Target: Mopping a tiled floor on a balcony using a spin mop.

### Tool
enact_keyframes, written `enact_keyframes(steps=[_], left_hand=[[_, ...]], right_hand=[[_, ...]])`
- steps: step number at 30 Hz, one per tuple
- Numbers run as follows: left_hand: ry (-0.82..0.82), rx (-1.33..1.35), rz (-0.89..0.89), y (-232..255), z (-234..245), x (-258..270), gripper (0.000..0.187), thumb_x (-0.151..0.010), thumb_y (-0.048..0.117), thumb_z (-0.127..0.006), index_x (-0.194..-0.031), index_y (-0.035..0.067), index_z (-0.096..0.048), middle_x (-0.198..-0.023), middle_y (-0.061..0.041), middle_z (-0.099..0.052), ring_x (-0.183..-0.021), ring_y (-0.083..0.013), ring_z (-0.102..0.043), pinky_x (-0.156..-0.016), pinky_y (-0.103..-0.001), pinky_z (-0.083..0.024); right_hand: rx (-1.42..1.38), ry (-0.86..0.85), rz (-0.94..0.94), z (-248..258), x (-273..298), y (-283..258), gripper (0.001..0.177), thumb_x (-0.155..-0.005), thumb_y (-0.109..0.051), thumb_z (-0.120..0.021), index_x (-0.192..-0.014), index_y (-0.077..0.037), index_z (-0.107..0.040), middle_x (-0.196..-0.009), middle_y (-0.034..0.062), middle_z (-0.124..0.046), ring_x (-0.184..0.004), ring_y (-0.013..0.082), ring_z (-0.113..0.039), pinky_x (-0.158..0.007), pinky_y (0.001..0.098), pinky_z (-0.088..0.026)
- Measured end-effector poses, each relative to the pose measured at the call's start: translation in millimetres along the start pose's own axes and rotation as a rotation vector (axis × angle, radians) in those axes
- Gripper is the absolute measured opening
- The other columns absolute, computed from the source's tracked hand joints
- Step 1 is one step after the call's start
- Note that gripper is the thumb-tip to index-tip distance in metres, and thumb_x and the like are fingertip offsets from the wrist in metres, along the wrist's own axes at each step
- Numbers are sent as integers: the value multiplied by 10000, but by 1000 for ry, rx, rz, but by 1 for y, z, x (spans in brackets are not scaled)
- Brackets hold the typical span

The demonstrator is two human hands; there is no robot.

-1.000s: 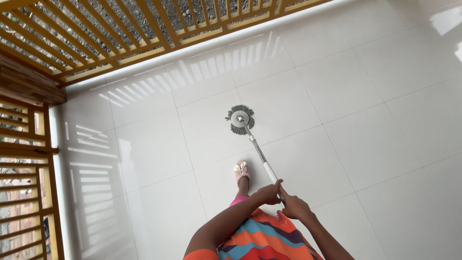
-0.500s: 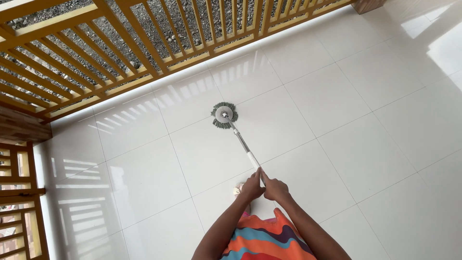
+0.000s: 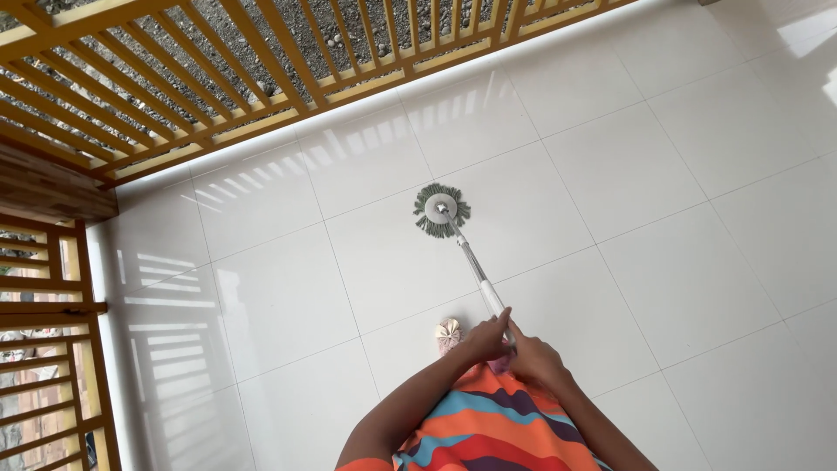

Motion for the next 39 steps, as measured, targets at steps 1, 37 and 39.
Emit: enact_keyframes(steps=[1, 37, 39], left_hand=[[40, -14, 45, -6, 9, -2, 964, -889, 258, -707, -1653, 146, -129, -1482, -373, -480, -1291, -548, -557, -1008, -636, -516], [77, 123, 150, 90, -149, 9, 962, -870, 39, -672, -1622, 361, -166, -1701, -293, -40, -1352, -516, -441, -894, -551, -531], [66, 167, 180, 84, -164, 18, 923, -891, 51, -665, -1608, 382, -189, -1703, -266, -81, -1335, -482, -478, -884, -541, -526]], right_hand=[[34, 3, 12, -9, -30, 7, 1025, -816, -358, -739, -1661, -196, -180, -1184, 295, -739, -1096, 491, -721, -852, 599, -578], [139, 6, 32, -75, -4, 177, 1035, -900, -160, -659, -1685, -210, 13, -1189, 103, -753, -976, 331, -727, -695, 446, -560], [156, -22, 14, -90, 5, 179, 1019, -910, -146, -631, -1685, -218, 26, -1077, 100, -743, -904, 312, -713, -648, 429, -534]])
Point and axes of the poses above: each hand's wrist, its own x-axis away from the middle knuckle, its own z-axis out of the back of the hand, y = z × x, the point moved 7 cm from there along -x, towards the middle knuckle
